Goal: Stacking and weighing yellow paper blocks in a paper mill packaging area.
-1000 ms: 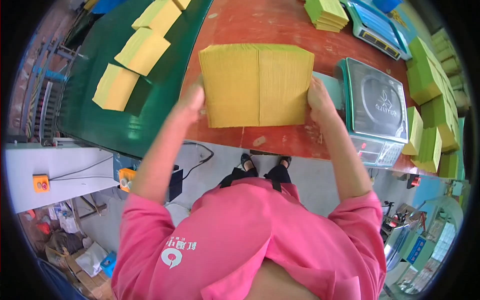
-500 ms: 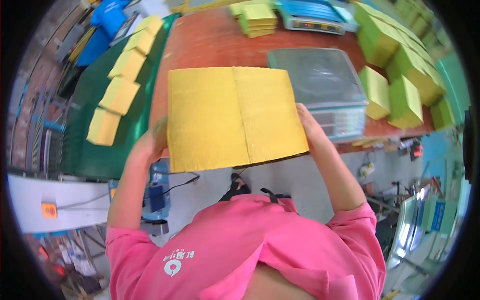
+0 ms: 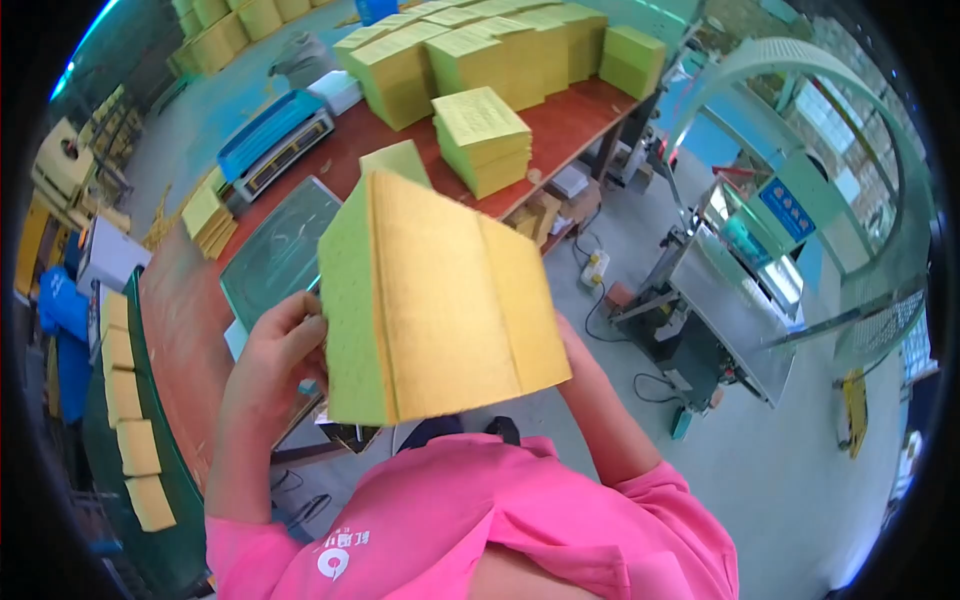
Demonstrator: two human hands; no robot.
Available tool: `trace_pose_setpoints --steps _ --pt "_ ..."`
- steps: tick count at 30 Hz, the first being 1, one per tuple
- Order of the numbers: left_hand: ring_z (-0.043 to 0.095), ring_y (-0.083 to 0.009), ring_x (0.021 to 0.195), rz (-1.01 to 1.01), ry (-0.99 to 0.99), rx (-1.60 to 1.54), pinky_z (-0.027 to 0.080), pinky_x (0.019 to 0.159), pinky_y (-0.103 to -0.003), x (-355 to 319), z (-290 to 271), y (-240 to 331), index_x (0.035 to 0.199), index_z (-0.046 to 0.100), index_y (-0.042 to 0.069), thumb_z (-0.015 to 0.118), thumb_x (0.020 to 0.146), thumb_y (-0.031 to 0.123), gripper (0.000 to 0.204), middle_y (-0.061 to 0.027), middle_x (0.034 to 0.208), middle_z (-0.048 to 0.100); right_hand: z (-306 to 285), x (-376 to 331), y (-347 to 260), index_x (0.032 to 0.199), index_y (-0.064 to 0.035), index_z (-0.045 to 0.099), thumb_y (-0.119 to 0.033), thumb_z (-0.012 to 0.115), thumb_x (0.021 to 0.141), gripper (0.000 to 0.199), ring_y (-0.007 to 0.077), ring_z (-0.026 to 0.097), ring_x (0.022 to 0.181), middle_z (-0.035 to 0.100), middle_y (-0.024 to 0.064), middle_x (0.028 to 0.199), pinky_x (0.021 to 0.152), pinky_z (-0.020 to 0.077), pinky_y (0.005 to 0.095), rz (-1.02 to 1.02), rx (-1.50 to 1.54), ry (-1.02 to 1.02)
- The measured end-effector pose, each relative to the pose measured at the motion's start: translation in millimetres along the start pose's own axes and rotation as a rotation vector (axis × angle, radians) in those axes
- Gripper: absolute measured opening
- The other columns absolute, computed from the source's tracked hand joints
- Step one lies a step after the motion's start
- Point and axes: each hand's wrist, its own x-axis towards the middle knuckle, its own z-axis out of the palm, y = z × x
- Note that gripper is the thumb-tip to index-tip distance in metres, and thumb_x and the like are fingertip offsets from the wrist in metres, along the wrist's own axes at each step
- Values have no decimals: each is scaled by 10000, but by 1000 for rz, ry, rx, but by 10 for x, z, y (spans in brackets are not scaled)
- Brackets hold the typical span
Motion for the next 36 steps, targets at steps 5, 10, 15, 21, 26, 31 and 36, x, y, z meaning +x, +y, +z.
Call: trace_pose_setpoints --steps 5,10,15,21,26,31,36 --pt "651 -128 688 8 -186 -19 547 566 -277 1173 540 238 1110 571 23 557 942 214 255 -35 863 644 -662 306 -308 1329 -3 512 -222 577 959 435 183 671 990 642 113 1199 820 564 330 -37 190 106" --pt "662 -128 870 21 -386 -189 593 701 -304 2165 826 426 1255 500 15 559 959 177 343 -54 1053 633 -1090 879 -876 1337 1 506 -208 569 964 432 202 674 1004 638 125 1212 829 567 339 -156 310 202" --pt "625 -150 1038 11 -512 -115 530 812 -289 2983 1218 861 1357 460 29 430 1014 302 439 -50 1252 595 -1433 1503 -1413 1295 25 531 -198 574 961 403 201 683 956 655 128 1161 796 573 339 -203 272 385" --pt "649 -201 1007 -34 -557 -79 584 756 -384 3941 1556 1103 1357 448 36 460 998 313 453 -100 1207 595 -1818 2196 -1922 1232 57 566 -198 597 945 385 201 690 913 667 133 1116 756 577 341 -237 322 312" --pt "645 -196 1045 -121 -522 -78 583 811 -426 4739 1857 1135 1345 449 38 505 989 309 451 -86 1220 605 -2383 2821 -2406 1203 50 585 -200 610 938 365 200 683 919 669 134 1112 770 568 334 -129 247 221" --pt "611 -215 1111 -215 -430 -106 558 863 -465 5377 2261 971 1345 440 54 496 994 307 437 -87 1255 588 -2942 3402 -2623 1198 30 594 -211 611 942 352 203 677 933 677 129 1093 784 555 341 -83 276 257" --pt "558 -231 1196 -311 -279 -207 501 949 -510 5697 2632 954 1384 406 59 504 989 315 480 -78 1333 541 -3129 3596 -3007 1145 10 640 -199 625 924 305 214 688 847 699 111 1043 728 562 343 107 207 419"
